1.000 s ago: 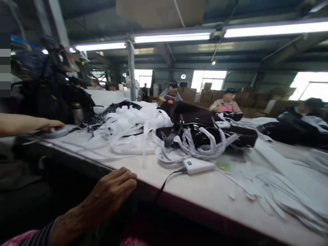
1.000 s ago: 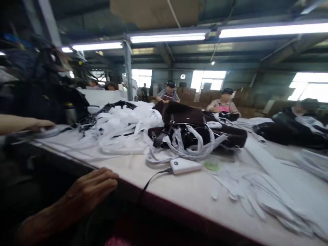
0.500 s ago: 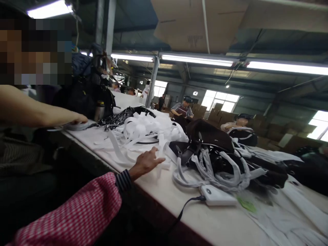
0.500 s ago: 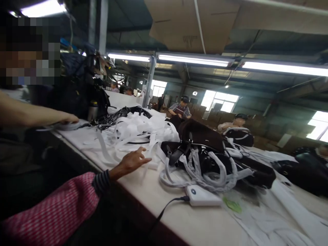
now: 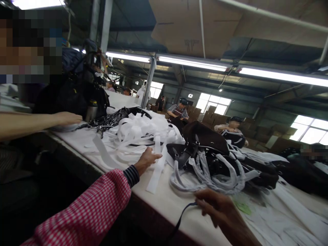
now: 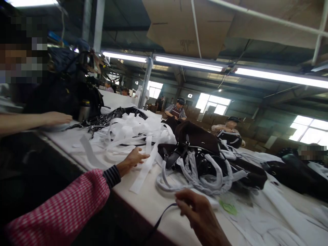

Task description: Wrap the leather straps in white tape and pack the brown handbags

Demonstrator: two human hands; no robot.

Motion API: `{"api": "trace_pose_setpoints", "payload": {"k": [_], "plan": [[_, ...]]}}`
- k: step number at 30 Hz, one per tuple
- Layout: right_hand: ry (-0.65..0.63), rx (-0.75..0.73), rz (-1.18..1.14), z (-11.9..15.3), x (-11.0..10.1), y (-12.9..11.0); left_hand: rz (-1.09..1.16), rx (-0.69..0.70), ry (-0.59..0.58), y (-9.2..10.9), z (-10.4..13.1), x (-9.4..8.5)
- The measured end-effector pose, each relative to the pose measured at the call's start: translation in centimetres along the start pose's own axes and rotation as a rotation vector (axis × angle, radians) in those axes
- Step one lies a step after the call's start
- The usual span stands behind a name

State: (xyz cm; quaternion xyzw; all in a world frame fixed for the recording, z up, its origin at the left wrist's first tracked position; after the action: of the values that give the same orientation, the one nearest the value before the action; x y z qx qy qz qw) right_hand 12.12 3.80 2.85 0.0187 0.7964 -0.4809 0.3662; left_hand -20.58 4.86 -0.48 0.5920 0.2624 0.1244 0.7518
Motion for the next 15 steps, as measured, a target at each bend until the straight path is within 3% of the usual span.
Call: {"api": "trace_pose_setpoints", "payload": {"k": [3,7,12,15], "plan": [[0.006,0.036,-0.313,-5.8,3.8,-2.3,-0.028,0.000,-0.034,0.7,-0.8,1.5],[0.017,0.195,-0.577,-10.1,7.4,-1.8,-0.045,0.082,-0.078,1.6,-0.6,2.6],[-0.087,0.331,-0.815,-12.4,11.2,-1.2,-0.017,0.226,-0.086,4.3,1.1,0.9],[-0.076,0.342,-0.961,-13.9,12.6,-2.4,0.021,0.291,-0.133,5.7,4.3,0.1]]}}
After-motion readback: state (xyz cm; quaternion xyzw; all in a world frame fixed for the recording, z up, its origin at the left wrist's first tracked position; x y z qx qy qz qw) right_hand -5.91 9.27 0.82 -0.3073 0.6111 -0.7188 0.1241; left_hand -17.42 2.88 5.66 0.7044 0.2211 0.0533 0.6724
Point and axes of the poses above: each hand's wrist, its own z-axis away from the middle knuckle, its own x-axis out of the palm, y = z × x, the point moved 9 cm from there along -z, towards the middle knuckle, and after that the axes turned 7 degrees about -x, right-handed, at the moved point
